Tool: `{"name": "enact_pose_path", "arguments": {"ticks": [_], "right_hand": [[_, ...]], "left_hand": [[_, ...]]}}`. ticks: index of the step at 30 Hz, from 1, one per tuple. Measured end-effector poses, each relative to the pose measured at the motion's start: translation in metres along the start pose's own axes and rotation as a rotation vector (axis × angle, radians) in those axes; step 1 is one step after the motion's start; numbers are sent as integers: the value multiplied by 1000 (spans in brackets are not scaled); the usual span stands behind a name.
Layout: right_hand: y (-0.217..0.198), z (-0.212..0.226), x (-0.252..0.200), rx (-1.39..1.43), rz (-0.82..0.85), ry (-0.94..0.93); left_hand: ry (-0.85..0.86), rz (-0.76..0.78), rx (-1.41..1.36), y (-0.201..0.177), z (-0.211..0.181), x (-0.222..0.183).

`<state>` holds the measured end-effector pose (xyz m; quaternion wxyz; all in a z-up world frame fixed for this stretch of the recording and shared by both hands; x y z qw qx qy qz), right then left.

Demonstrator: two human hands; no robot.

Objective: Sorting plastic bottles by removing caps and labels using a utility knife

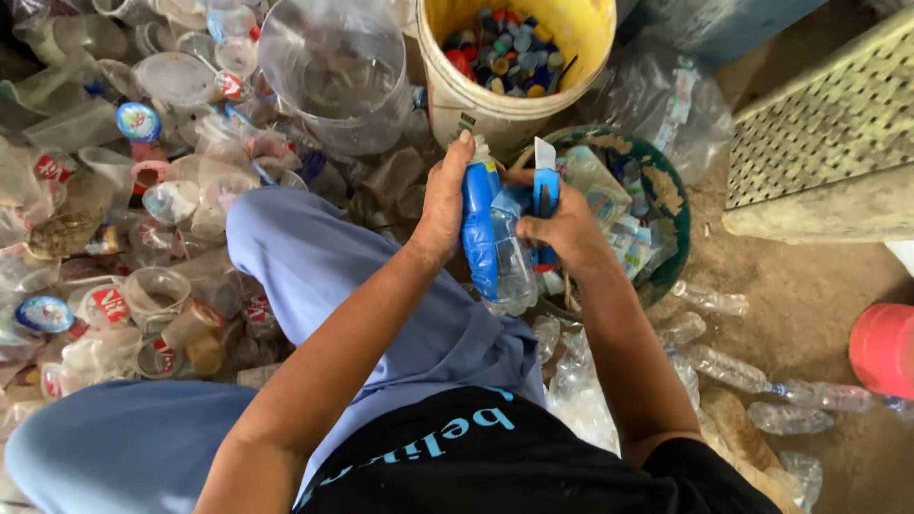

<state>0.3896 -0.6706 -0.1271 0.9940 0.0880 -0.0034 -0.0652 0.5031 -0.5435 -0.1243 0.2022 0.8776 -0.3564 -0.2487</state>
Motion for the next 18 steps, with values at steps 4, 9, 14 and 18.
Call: {"name": "enact_pose_path", "arguments": {"ticks": [4, 9, 14, 18], "right_hand": [[-1, -7, 5, -130, -82, 64], [-16, -12, 0, -77, -320, 34], [-24, -22, -5, 323, -261, -53], [6, -9, 2, 514, -130, -129]], "left_hand": [[-6, -51, 227, -3, 8, -16], [-226, -67, 593, -8, 66, -23], [-11, 244, 361, 19, 34, -36], [-6, 308, 324, -3, 46, -27]]}}
Point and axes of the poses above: each hand's wrist, its own x-axis towards the middle knuckle, its own y-axis out of the palm, z = x × y, the point moved 8 cm from there along x, towards the middle knuckle, and after that the axes turned 14 degrees about z, right-handed, at the moved point
